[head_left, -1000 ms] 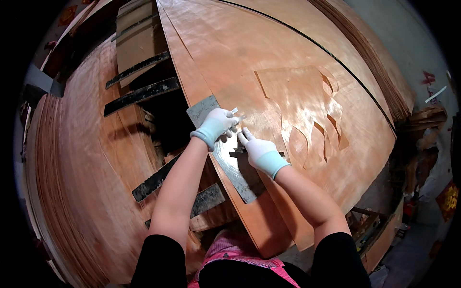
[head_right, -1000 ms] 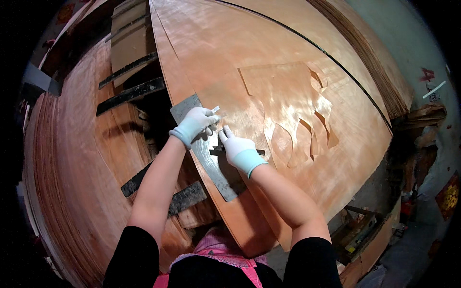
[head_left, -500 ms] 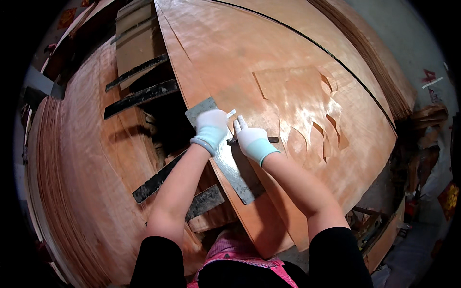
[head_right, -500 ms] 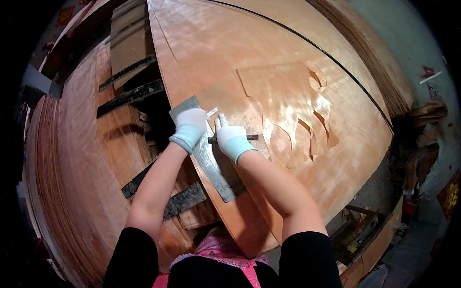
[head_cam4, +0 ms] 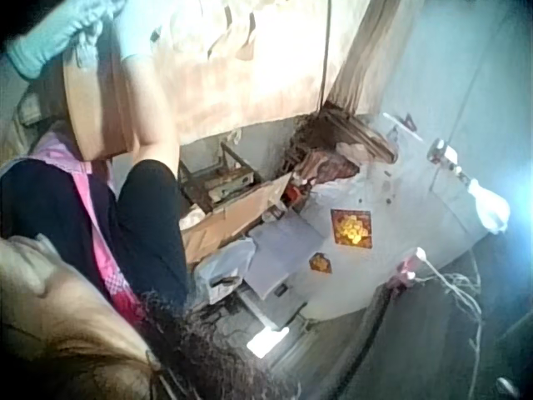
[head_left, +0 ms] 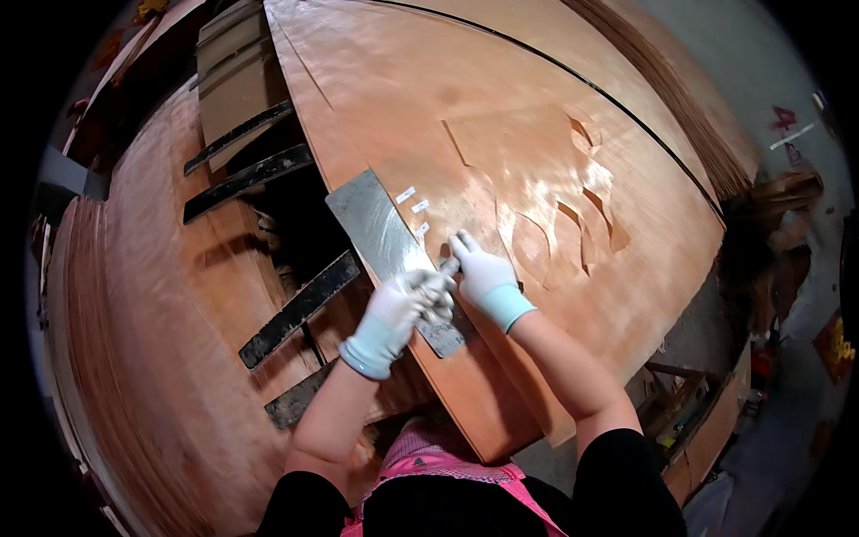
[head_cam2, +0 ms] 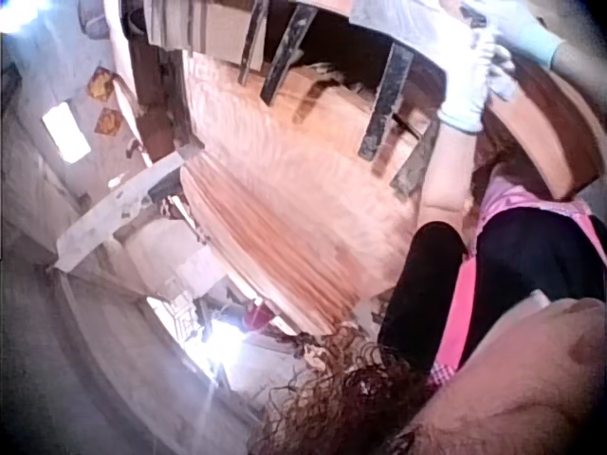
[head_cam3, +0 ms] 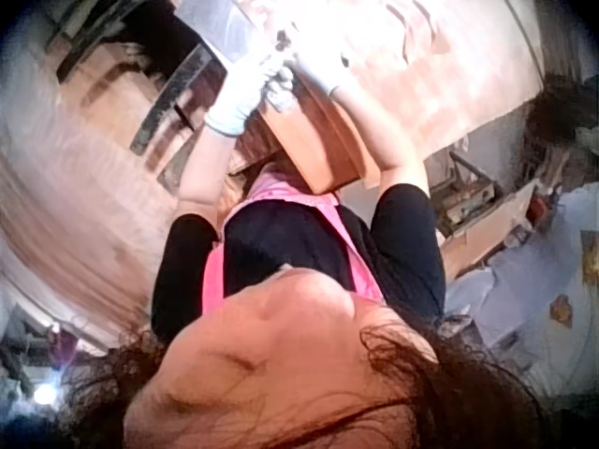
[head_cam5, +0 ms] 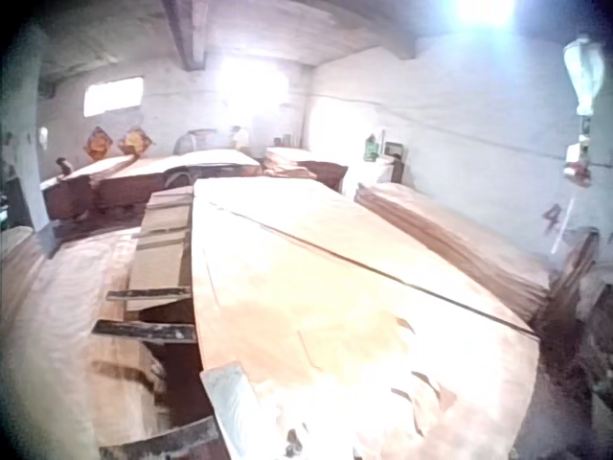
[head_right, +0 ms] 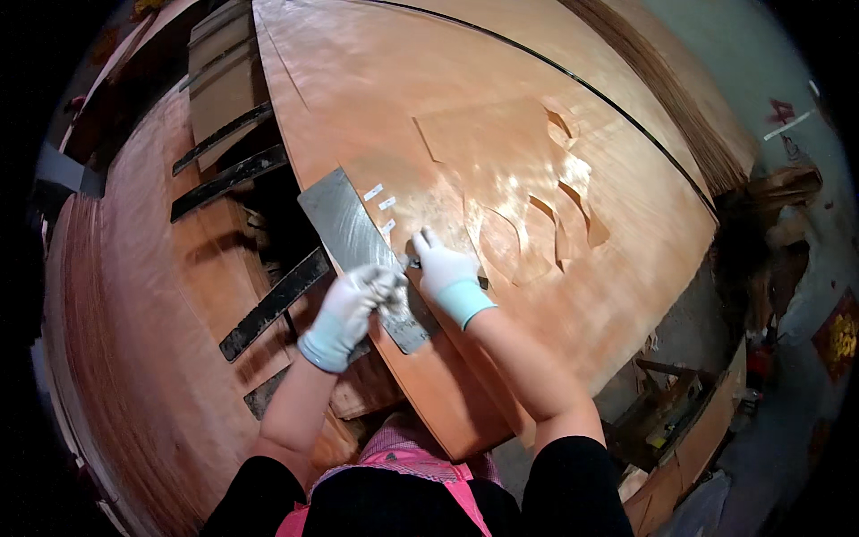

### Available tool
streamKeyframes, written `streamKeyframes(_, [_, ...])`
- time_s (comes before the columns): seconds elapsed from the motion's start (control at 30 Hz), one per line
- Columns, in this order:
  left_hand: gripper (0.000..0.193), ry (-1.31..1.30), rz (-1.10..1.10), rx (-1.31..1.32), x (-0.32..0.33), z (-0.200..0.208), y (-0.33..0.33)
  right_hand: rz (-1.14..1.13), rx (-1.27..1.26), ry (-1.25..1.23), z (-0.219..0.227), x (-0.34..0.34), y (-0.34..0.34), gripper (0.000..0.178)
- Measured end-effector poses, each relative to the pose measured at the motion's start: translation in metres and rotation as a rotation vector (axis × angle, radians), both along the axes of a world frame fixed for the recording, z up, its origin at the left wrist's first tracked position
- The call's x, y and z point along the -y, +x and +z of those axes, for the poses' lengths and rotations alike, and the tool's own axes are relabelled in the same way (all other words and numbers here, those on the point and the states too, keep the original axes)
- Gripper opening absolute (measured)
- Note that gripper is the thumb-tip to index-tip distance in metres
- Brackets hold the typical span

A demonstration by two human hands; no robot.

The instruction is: The person sorts and organizes wood veneer sheets, using a tape measure to check dimensions and a metal plate tool to smooth or align the sheets on a workbench.

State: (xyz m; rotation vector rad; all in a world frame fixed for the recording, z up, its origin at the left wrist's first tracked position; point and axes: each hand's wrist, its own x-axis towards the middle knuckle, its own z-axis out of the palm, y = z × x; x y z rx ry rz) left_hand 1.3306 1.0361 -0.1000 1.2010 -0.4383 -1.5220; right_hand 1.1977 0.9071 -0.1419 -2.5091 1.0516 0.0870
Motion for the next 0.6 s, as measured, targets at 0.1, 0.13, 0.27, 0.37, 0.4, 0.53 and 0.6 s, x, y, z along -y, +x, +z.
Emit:
streamKeyframes(0.1, [0.029,0.092,-0.110,-0.145,-0.008,0.003,-0.040,0.051,-0.102,-0.015,0.016,-0.017,-0.009,0.062])
streamKeyframes(0.13, [0.032,0.106,-0.124,-0.037,-0.009,-0.002,-0.053,0.058,-0.123,-0.025,0.014,-0.021,-0.012,0.062])
streamKeyframes(0.27, [0.044,0.256,-0.276,0.256,-0.010,-0.017,-0.077,0.025,-0.071,-0.038,0.011,-0.024,-0.034,0.061])
streamKeyframes(0.37, [0.050,0.146,-0.090,0.053,-0.030,-0.035,-0.076,-0.161,0.085,-0.081,0.012,-0.006,-0.055,0.053])
streamKeyframes(0.4, [0.050,0.119,0.080,-0.047,-0.035,-0.035,-0.076,-0.285,0.047,-0.135,0.011,0.012,-0.071,0.046])
streamKeyframes(0.53, [0.046,0.073,0.192,0.124,-0.055,-0.038,-0.088,-0.253,-0.081,-0.096,-0.007,0.037,-0.092,0.028])
streamKeyframes(0.6, [0.039,0.074,0.277,0.120,-0.058,-0.034,-0.089,-0.225,-0.008,-0.084,0.001,0.040,-0.090,0.022])
